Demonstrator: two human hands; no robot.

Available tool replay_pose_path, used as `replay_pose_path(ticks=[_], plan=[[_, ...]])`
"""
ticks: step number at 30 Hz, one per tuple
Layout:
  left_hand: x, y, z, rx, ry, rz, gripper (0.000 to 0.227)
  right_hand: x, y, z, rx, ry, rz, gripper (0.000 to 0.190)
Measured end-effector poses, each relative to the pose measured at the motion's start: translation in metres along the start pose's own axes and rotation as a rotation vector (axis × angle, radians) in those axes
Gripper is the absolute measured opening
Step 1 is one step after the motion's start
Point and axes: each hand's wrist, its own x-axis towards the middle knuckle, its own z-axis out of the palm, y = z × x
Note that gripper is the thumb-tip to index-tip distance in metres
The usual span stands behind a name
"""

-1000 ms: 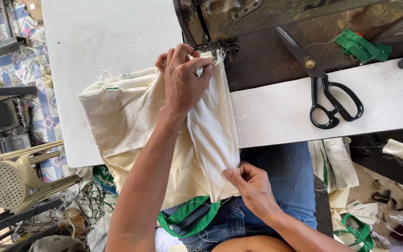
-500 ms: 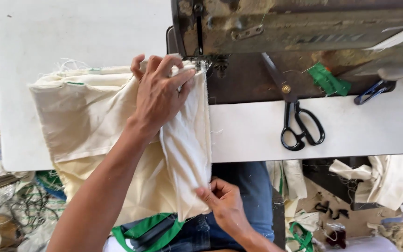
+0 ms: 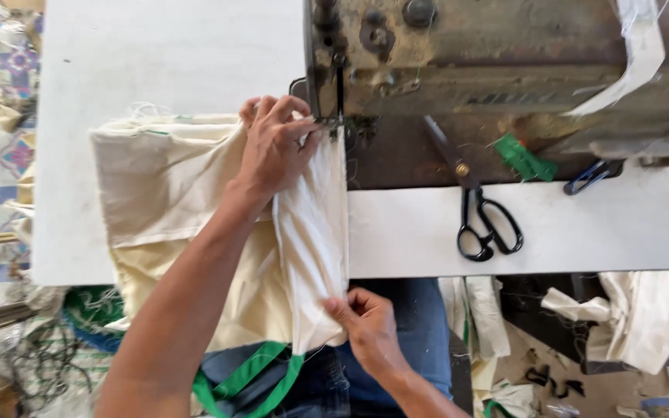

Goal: Aligning and folding the edges of a fabric tote bag on a sewing machine table in preparation for stitching.

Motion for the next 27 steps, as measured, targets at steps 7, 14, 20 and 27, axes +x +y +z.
replay_pose_path(ticks=[7, 14, 20, 27], plan=[[-0.048, 0.058, -0.054, 0.125, -0.068, -0.195, 0.08, -0.01, 0.007, 0.003, -0.031, 0.077, -0.032, 0.028], [-0.116, 0.063, -0.064, 0.165, -0.078, -0.394, 0.062, -0.02, -0.013, 0.007, -0.065, 0.033, -0.08, 0.033], [-0.091, 0.09, -0.058, -0.113, -0.179, -0.472, 0.037, -0.02, -0.014, 0.007, -0.093, 0.051, -0.051, 0.034], [-0.09, 0.092, -0.057, 0.144, -0.197, -0.255, 0.022, -0.007, 0.015, -0.002, -0.194, 0.104, -0.049, 0.036]])
